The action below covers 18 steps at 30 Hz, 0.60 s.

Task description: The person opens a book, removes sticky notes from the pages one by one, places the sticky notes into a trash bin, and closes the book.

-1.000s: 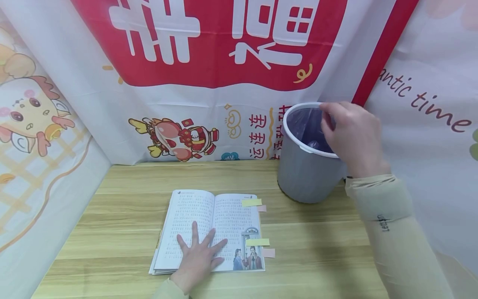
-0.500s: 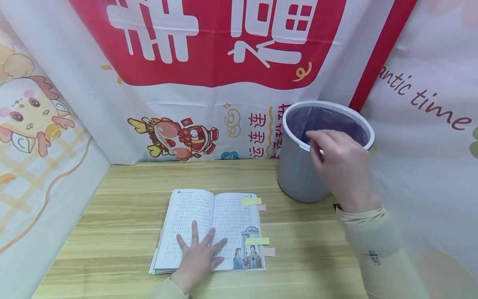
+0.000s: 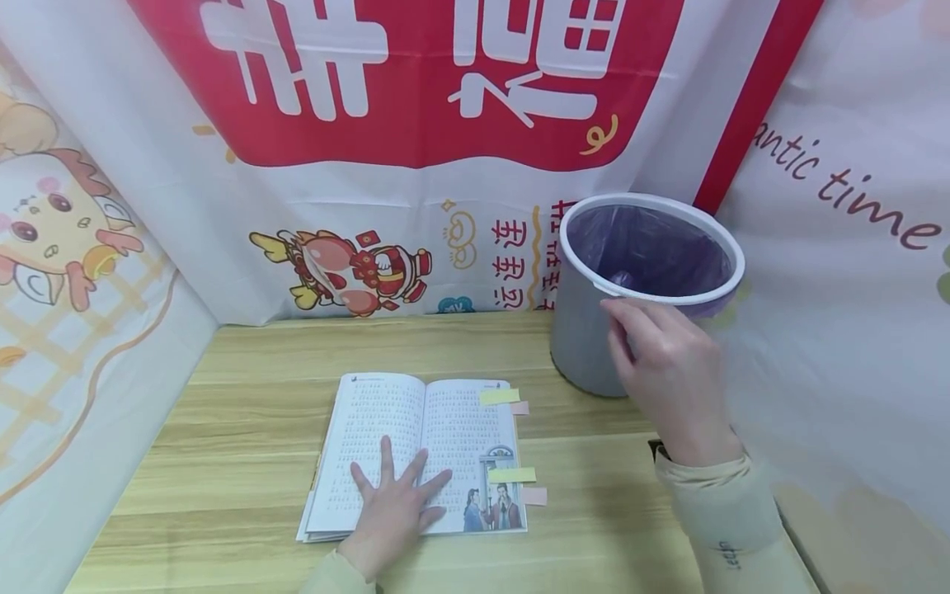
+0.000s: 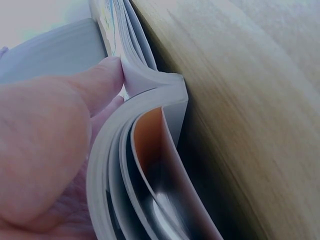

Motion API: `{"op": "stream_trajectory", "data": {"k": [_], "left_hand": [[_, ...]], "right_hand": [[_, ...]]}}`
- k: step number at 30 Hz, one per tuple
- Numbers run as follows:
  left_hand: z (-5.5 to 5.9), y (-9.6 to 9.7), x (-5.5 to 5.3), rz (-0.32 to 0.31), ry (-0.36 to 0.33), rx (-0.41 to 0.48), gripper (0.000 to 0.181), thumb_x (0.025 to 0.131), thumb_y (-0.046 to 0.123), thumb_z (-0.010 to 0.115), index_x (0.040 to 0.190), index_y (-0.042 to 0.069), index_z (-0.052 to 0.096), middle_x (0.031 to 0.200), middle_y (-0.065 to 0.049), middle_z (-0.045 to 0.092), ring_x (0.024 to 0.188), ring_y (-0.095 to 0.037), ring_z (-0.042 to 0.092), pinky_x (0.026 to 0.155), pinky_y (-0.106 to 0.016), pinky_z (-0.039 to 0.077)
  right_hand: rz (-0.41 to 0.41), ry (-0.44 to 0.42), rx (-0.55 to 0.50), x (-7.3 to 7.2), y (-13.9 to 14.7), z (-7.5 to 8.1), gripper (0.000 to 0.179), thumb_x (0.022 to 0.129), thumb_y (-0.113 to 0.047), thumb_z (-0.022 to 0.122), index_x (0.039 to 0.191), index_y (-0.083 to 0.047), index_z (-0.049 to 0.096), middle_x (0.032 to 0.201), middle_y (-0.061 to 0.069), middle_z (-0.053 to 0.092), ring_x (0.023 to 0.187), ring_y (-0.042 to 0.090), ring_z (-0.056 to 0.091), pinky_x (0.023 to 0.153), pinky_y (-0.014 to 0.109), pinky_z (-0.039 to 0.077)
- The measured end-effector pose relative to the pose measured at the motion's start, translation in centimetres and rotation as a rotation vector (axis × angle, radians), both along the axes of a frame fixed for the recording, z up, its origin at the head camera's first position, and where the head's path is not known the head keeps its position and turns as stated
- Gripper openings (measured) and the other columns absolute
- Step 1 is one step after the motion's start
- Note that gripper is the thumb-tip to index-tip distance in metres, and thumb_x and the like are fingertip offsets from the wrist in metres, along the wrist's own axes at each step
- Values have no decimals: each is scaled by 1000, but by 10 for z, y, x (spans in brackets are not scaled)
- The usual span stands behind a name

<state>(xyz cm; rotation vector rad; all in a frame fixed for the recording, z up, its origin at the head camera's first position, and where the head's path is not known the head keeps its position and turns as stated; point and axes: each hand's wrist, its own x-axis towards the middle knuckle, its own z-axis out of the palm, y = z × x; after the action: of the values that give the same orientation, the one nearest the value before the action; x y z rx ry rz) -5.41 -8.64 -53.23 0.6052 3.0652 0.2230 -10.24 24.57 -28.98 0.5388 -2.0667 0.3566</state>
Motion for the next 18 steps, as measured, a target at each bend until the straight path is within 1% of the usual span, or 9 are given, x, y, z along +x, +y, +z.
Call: {"op": "stream_trajectory", "data": {"k": [2,7,12,18], "left_hand": [[0,0,0,1,-3,0,48,89,55,63,135,40,60,151,-10,45,139,-63,2,87,-90,-4],[2,0,0,2,2,4,49,89,55,63,135,40,60,151,-10,44,139,-62,3,88,-90,-3],[2,1,0,-1,3,-3,49,89,55,62,136,39,60,151,-10,44,139,-63,3,88,-90,-2],[1,1,-1,-1,2,-8,49,89,56,62,135,39,60,151,-10,44,139,-63,3,88,-90,-2]], "right_hand": [[8,12,-5,1,0,-6,21,90,-9,61,105,-5,76,93,13,74,81,34,69,64,47,51],[18,-12,-21,6,-2,-21,22,88,-8,61,104,-5,76,93,11,74,80,31,69,67,44,53],[15,-40,-29,9,-3,-37,22,89,-10,61,104,-6,76,95,10,74,83,31,70,70,45,55],[29,-51,-31,11,-4,-57,23,90,-12,58,102,-6,76,94,10,74,81,30,70,67,45,55]]}}
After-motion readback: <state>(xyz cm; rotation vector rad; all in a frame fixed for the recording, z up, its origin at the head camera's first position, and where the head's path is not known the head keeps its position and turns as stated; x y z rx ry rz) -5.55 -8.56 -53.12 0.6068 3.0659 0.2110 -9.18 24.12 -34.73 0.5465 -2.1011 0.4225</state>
